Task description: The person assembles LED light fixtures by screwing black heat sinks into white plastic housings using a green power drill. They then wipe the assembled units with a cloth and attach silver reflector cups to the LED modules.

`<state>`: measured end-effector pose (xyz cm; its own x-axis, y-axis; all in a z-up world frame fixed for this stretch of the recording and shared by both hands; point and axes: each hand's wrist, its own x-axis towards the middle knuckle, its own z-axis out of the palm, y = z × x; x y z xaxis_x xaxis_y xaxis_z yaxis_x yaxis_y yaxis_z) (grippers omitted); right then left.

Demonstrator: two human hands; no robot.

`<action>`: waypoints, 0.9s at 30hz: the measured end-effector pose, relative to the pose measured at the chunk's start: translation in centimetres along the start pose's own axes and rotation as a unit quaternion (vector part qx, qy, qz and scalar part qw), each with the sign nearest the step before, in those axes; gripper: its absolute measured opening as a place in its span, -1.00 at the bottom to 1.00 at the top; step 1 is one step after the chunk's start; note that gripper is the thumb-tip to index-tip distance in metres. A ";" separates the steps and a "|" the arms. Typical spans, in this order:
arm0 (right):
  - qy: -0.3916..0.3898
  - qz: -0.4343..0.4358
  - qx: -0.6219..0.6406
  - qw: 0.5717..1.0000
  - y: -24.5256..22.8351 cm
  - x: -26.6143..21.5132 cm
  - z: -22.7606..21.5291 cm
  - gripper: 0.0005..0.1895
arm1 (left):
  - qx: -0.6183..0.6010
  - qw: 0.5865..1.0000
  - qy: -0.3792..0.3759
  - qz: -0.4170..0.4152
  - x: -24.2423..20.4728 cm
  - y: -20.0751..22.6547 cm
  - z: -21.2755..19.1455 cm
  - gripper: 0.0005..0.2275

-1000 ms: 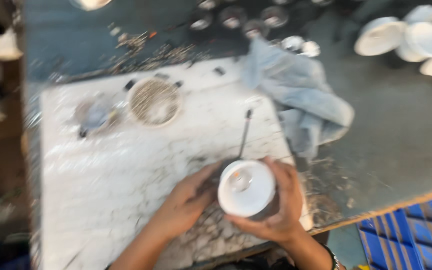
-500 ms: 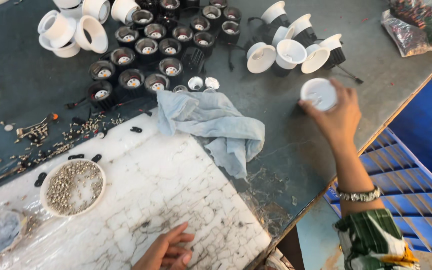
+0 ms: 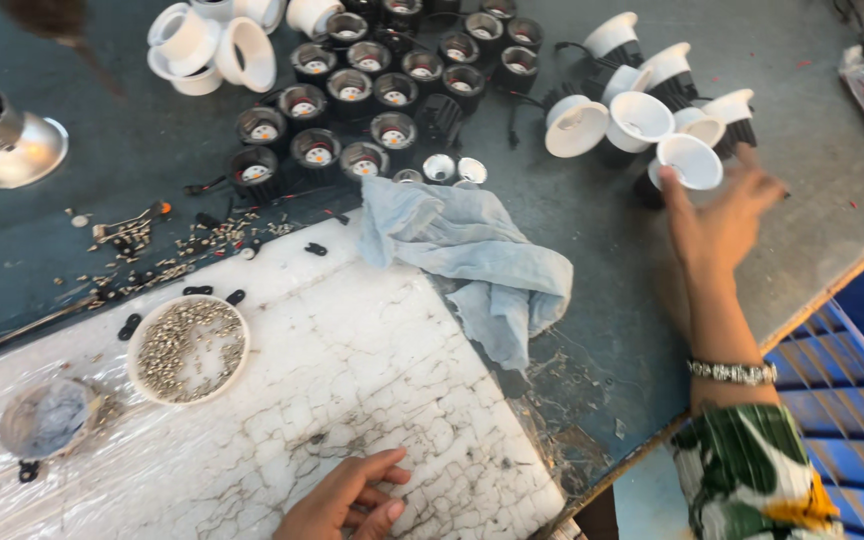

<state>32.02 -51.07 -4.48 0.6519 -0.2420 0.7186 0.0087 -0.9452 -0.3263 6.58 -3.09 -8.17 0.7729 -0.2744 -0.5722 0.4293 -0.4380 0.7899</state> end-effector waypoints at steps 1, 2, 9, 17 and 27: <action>0.012 -0.005 0.018 1.000 -1.1 -0.3 -0.7 -0.22 | -0.003 1.000 0.007 0.016 -0.2 0.2 0.2 -0.49; 0.023 -0.011 0.035 0.999 -2.6 -0.7 -1.6 -0.28 | -0.006 0.999 0.013 0.033 -0.3 0.4 0.3 -0.49; -0.147 -0.171 0.190 0.955 -16.1 0.2 -2.2 -0.73 | 0.038 0.999 0.014 0.032 -1.3 2.5 0.1 -0.53; -0.265 -0.102 0.119 0.952 -24.1 3.7 10.1 -0.33 | 0.023 0.988 0.024 0.149 -2.6 2.2 -0.4 -0.59; -0.330 0.038 0.297 0.895 -21.5 8.4 13.0 -0.36 | 0.065 0.971 0.042 0.226 -4.2 3.1 -0.6 -0.65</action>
<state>47.12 -29.93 0.62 0.9723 0.0663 0.2242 0.2183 -0.6010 -0.7688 4.97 -2.77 -3.14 0.9063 -0.3952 -0.1500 -0.0207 -0.3959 0.9181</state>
